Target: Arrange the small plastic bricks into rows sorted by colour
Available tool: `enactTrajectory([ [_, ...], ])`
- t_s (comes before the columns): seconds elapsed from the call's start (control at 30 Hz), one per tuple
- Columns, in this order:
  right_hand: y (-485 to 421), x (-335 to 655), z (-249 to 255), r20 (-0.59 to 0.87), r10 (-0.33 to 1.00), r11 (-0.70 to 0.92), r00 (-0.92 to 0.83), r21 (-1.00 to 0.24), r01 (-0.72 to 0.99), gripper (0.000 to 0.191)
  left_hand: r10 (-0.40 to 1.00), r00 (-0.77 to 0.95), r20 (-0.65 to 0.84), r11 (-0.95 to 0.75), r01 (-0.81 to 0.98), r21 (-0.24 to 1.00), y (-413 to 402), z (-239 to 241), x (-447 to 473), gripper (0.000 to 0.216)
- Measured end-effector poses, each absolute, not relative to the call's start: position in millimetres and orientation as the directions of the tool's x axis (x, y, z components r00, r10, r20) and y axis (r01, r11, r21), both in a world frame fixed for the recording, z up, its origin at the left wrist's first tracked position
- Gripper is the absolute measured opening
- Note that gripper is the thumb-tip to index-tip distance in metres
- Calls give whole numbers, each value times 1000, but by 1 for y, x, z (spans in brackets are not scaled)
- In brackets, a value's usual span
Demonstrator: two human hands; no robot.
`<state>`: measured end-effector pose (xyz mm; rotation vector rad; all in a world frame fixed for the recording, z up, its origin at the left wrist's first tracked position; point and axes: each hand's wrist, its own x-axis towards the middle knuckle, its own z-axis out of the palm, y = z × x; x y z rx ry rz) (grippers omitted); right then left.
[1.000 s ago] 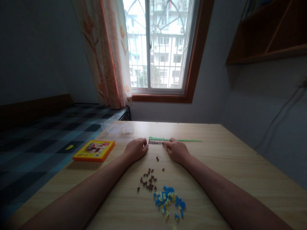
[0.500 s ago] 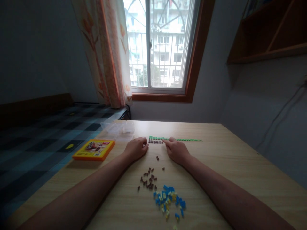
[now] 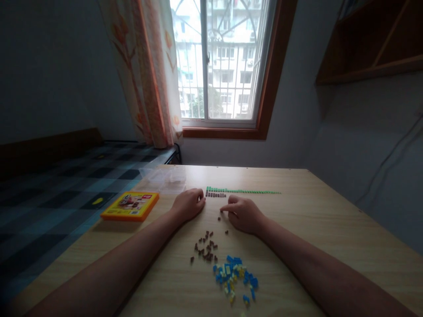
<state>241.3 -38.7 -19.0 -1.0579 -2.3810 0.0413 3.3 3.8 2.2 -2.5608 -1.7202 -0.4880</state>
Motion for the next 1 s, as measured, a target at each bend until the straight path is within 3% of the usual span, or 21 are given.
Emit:
enactTrajectory([
  [0.13, -28, 246, -21, 433, 823, 495, -367, -230, 838, 30, 900, 343, 270, -392, 907, 154, 5, 2, 3, 18],
  [0.3, -23, 248, -21, 403, 882, 352, -246, -215, 911, 37, 894, 348, 281, -399, 905, 149, 6, -1, 2, 18],
  [0.8, -15, 244, -21, 390, 894, 332, -220, -249, 910, 20, 890, 354, 289, -406, 902, 146, 6, 0, 2, 18],
  [1.0, -12, 247, -24, 420, 884, 354, -207, -311, 882, 21, 895, 352, 274, -402, 904, 149, 5, 1, 2, 18],
])
